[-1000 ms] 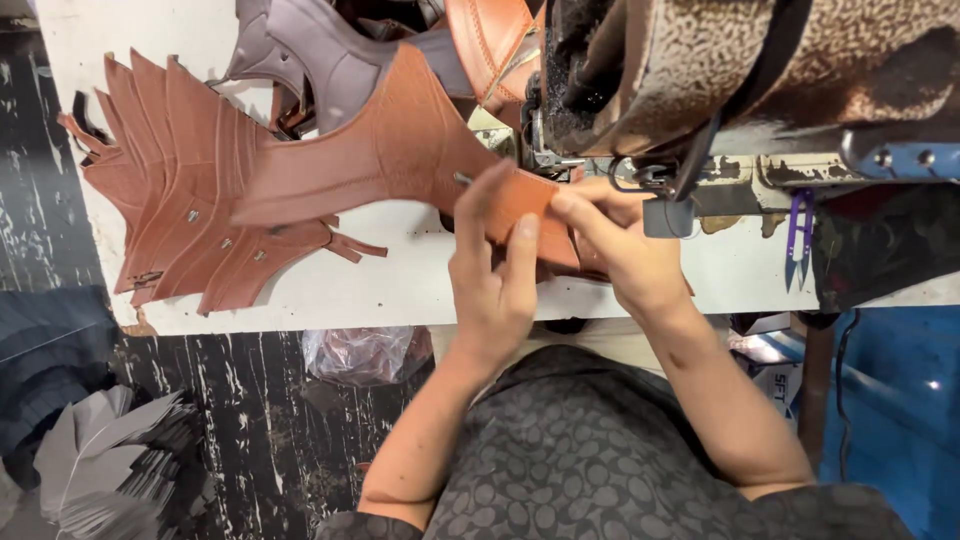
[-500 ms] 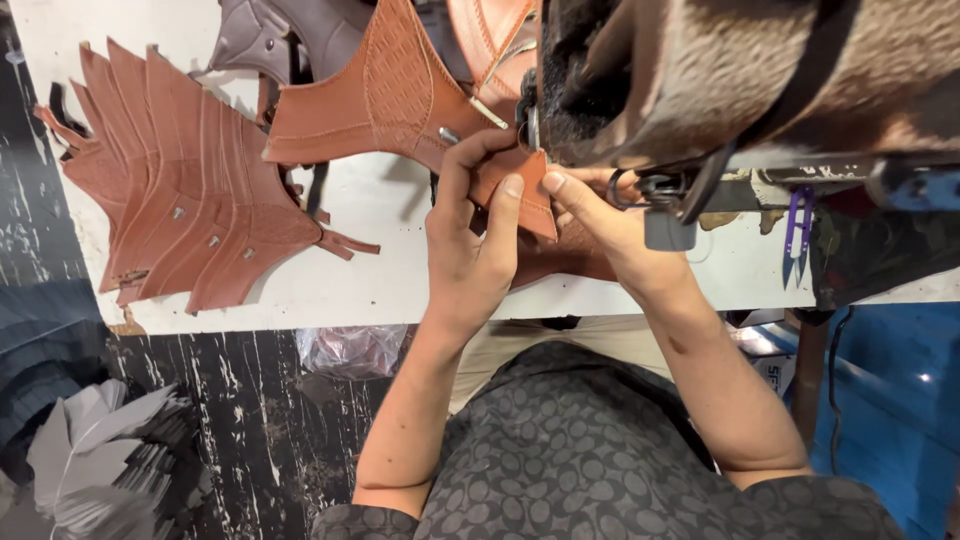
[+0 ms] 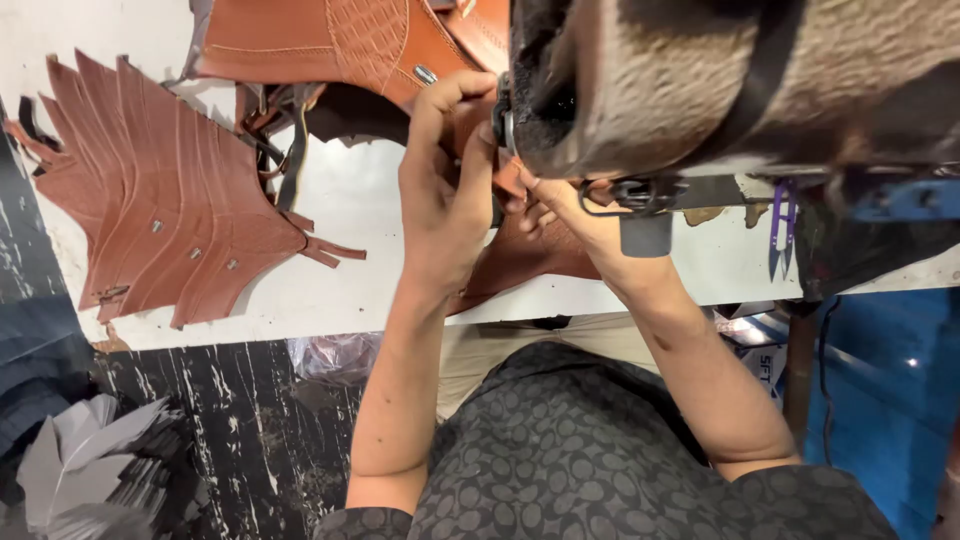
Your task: Stitch together various cut leather pieces using an industrial sewing machine to create shoe upper components.
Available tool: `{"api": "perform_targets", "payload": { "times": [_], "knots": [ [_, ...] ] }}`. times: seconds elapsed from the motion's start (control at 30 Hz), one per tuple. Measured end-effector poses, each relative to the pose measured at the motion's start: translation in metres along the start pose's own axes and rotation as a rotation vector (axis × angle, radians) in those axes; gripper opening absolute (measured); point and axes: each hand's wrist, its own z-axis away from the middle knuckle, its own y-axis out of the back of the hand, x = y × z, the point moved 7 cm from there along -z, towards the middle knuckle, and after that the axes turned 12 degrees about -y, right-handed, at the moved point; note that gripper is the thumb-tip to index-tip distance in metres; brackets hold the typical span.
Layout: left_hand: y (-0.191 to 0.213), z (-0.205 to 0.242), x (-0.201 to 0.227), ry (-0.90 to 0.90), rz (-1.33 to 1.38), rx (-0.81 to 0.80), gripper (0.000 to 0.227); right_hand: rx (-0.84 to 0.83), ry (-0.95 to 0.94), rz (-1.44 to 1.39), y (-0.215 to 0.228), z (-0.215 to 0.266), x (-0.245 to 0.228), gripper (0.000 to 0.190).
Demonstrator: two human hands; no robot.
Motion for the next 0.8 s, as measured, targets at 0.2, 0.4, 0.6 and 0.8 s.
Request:
{"api": "perform_targets", "payload": {
  "times": [0.2, 0.4, 0.6, 0.8],
  "knots": [
    [0.003, -0.022, -0.009, -0.300, -0.241, -0.103, 0.022, 0.059, 0.119, 0.166, 0.027, 0.015, 0.009, 0.021],
    [0.007, -0.021, -0.002, -0.342, -0.148, -0.146, 0.018, 0.260, 0.083, 1.028, 0.044, 0.054, -0.004, 0.059],
    [0.018, 0.048, 0.021, -0.348, -0.560, 0.093, 0.040, 0.269, 0.528, 1.359, 0.058, 0.080, 0.004, 0.057],
    [-0.015, 0.162, -0.010, -0.349, -0.719, -0.132, 0.048, 0.008, 0.316, 0.678, 0.064, 0.082, 0.038, 0.027]
  ]
}}
